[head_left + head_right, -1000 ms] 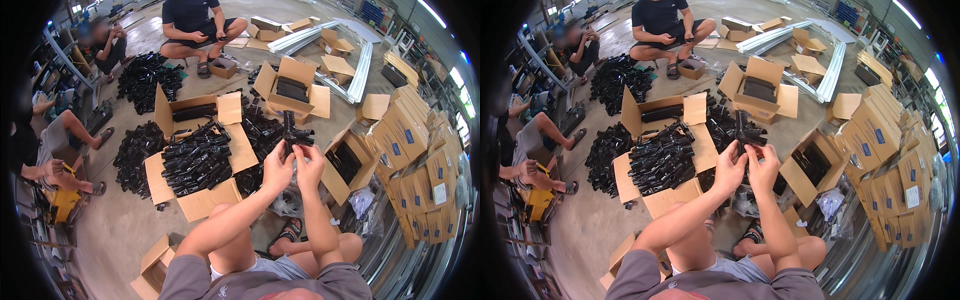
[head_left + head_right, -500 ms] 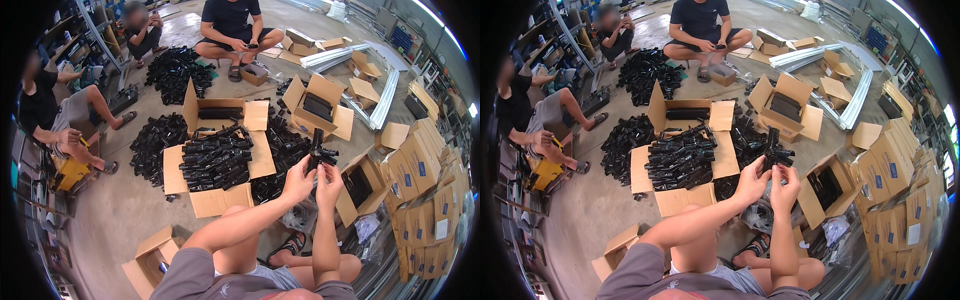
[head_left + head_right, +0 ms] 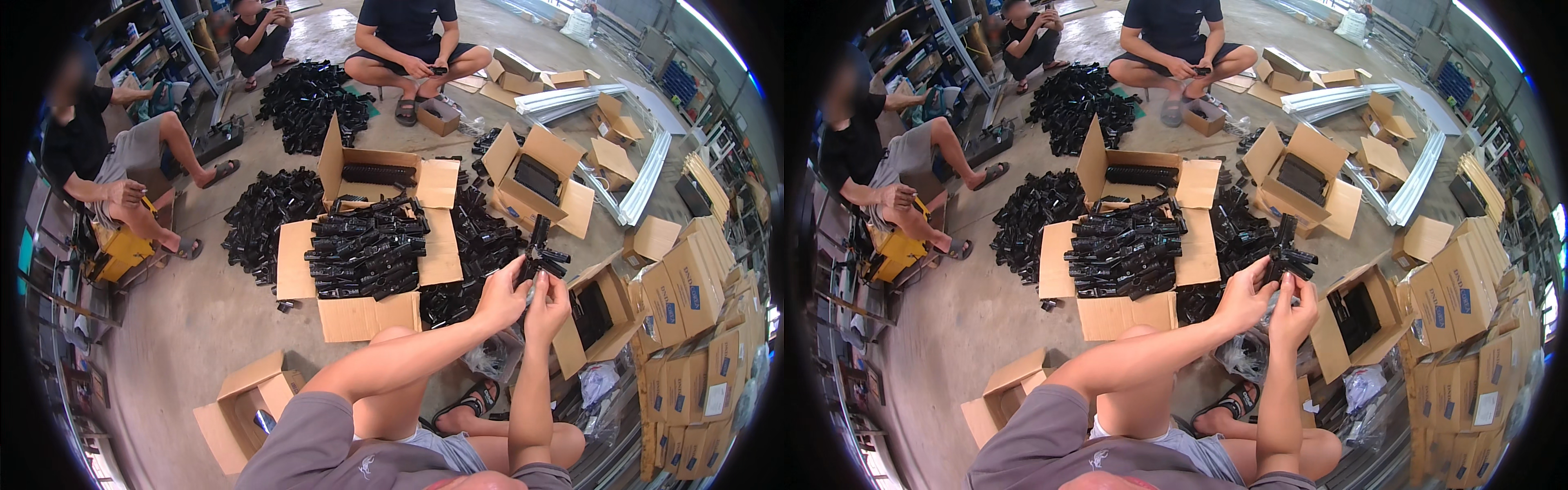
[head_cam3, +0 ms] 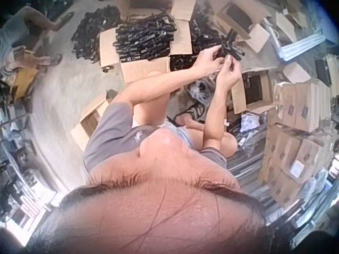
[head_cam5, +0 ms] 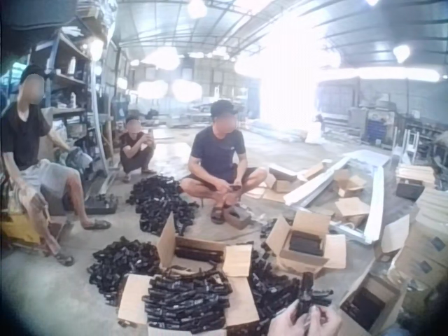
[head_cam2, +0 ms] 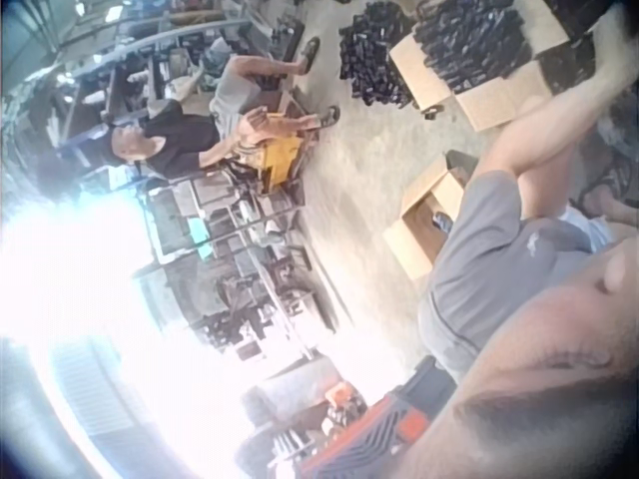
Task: The person sorts through black plastic T-shaped pipe connectors from a central box, picking them up one by one to check them and then placing them into smaller adjacent boxes or clear bags on the floor.
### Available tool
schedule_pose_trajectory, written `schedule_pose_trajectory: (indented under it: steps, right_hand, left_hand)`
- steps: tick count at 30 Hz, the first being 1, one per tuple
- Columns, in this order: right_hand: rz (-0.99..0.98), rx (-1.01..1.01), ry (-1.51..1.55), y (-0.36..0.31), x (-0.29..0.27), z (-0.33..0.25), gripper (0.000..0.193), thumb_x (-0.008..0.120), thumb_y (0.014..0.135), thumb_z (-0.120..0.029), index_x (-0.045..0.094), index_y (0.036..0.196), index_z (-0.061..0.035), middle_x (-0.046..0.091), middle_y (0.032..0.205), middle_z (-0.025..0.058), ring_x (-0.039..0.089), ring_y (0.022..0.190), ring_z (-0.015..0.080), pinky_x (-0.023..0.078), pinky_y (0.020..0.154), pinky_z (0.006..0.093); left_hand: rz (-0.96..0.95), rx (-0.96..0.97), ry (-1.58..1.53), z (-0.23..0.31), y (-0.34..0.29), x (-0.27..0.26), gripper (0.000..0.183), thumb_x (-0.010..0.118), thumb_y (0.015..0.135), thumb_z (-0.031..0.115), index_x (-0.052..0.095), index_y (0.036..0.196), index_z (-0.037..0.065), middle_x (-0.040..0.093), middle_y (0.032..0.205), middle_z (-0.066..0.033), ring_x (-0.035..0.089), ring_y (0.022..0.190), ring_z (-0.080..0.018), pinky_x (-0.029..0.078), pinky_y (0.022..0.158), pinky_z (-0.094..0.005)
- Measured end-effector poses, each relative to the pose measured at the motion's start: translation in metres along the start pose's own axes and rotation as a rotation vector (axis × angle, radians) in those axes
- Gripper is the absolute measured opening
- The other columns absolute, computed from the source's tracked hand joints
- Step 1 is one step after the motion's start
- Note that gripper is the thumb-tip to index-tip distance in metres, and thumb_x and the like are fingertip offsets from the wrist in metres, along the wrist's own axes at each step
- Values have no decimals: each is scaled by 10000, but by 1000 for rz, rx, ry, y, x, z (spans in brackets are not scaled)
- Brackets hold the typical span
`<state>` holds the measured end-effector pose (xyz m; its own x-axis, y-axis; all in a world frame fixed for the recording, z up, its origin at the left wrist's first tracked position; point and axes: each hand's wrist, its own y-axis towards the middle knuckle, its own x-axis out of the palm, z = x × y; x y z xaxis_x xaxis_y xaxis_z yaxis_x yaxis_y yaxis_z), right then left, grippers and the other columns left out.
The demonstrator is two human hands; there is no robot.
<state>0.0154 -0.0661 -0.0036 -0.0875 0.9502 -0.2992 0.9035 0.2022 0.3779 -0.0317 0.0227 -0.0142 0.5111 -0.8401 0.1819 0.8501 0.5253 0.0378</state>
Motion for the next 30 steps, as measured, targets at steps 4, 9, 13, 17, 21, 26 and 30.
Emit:
schedule_pose_trajectory:
  steps: [4, 9, 13, 17, 21, 26, 30]
  right_hand:
    - [42, -19, 98, -1, -2, 11, 200, 668, 929, -140, 687, 959, 57, 698, 879, 109, 647, 782, 152, 506, 715, 301]
    - [40, 44, 99, 3, 3, 16, 217, 692, 922, -156, 696, 982, 52, 709, 898, 92, 652, 817, 136, 512, 722, 287]
    - [22, 89, 231, -3, -9, 17, 216, 698, 916, -143, 689, 990, 60, 711, 900, 101, 656, 825, 138, 515, 730, 286]
    - [29, 124, 198, -2, -12, 22, 193, 690, 914, -111, 687, 1006, 58, 711, 911, 91, 651, 819, 125, 510, 721, 263]
    - [46, 87, 195, -4, -11, 17, 161, 698, 907, -87, 695, 993, 50, 704, 897, 70, 629, 783, 97, 496, 686, 240]
    - [35, 190, 229, -2, -13, 28, 178, 718, 892, -90, 693, 1003, 47, 705, 899, 72, 628, 780, 96, 494, 686, 237]
    - [32, 122, 193, -8, -10, 25, 181, 730, 888, -110, 696, 972, 46, 702, 880, 66, 613, 760, 84, 487, 676, 232]
  left_hand:
    - [17, 23, 12, 2, -4, 7, 512, 567, 928, -40, 392, 1400, -131, 594, 1311, -225, 578, 1199, -188, 478, 991, -307]
    - [11, -13, -2, -3, -1, 7, 487, 575, 916, -47, 448, 1385, -79, 632, 1265, -199, 604, 1155, -164, 489, 945, -285]
    - [-1, -58, -46, -3, -6, 16, 486, 572, 916, -40, 441, 1381, -97, 633, 1260, -201, 605, 1151, -162, 488, 950, -288]
    - [19, -27, 47, 4, -10, 17, 493, 575, 917, -23, 428, 1378, -118, 628, 1264, -217, 606, 1161, -178, 486, 965, -302]
    - [-21, -110, 64, 8, -11, 16, 491, 581, 915, -11, 430, 1368, -128, 620, 1273, -235, 607, 1182, -208, 483, 977, -314]
    - [-18, -126, 59, 1, -10, 18, 505, 592, 903, -6, 440, 1373, -109, 617, 1274, -247, 617, 1179, -225, 489, 963, -320]
    - [34, -130, 76, -12, -13, 19, 510, 596, 897, -3, 448, 1375, -98, 626, 1263, -245, 620, 1176, -233, 489, 964, -325]
